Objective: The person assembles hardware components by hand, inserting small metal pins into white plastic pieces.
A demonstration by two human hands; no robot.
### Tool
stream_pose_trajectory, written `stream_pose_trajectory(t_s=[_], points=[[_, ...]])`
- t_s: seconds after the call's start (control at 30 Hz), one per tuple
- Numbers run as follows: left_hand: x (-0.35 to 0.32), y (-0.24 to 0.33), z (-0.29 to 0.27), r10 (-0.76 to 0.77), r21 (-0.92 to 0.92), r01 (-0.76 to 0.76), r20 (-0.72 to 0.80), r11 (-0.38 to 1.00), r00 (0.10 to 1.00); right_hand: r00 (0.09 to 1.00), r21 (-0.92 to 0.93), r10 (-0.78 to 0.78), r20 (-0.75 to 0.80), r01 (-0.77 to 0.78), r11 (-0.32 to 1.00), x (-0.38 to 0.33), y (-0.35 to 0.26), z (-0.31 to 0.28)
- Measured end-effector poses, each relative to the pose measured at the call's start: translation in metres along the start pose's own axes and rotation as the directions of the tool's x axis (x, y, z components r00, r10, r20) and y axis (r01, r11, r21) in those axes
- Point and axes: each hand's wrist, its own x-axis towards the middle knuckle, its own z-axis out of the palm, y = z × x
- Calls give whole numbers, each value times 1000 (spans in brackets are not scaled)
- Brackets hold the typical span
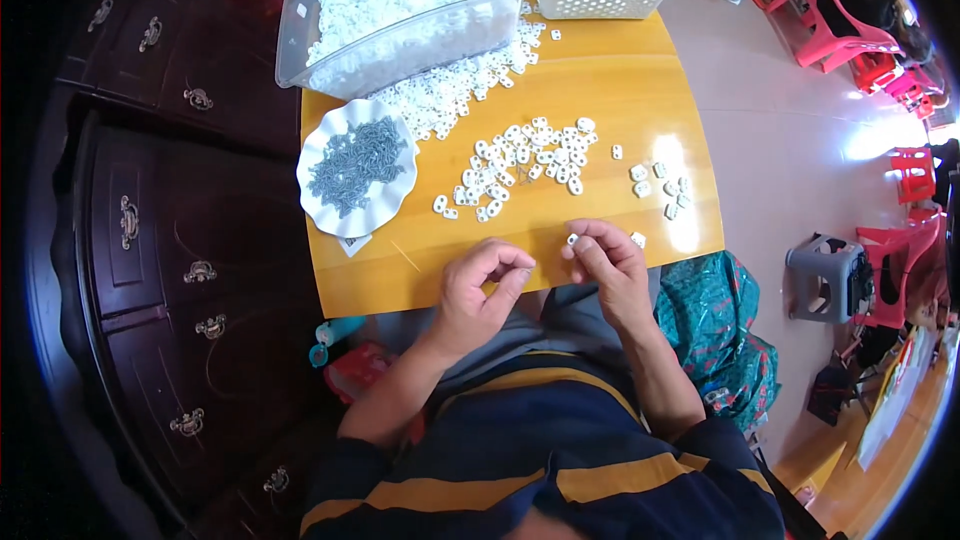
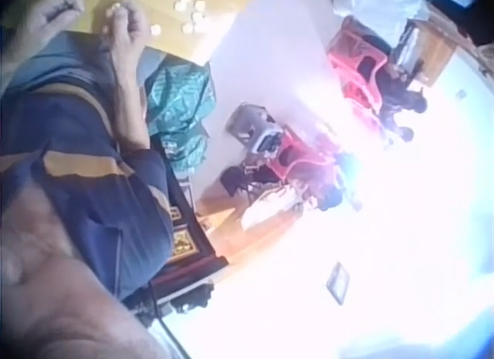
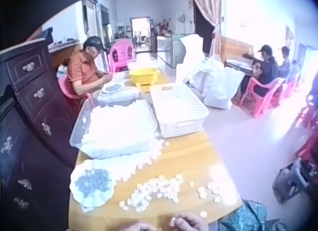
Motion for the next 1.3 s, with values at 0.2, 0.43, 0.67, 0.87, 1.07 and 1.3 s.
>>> stream_pose_trajectory(t_s=[0.2,0.43,0.67,0.87,1.07,1.3], points=[[9,-2,15,33,57,-32,-13,998,999,996,51,1,89,-5,999,-2,7,-6],[24,10,26,140,260,-150,57,954,988,994,-48,-40,102,45,998,-7,3,-10],[26,10,33,97,295,-128,117,947,988,989,-52,-56,140,64,997,-5,6,-17],[26,11,32,120,314,-154,126,937,985,988,-56,-53,148,62,997,-5,2,-15],[27,12,31,91,332,-123,112,935,990,988,-31,-34,153,39,999,-5,5,-16],[28,10,32,136,332,-173,131,927,982,984,-63,-66,166,77,995,-4,9,-18]])
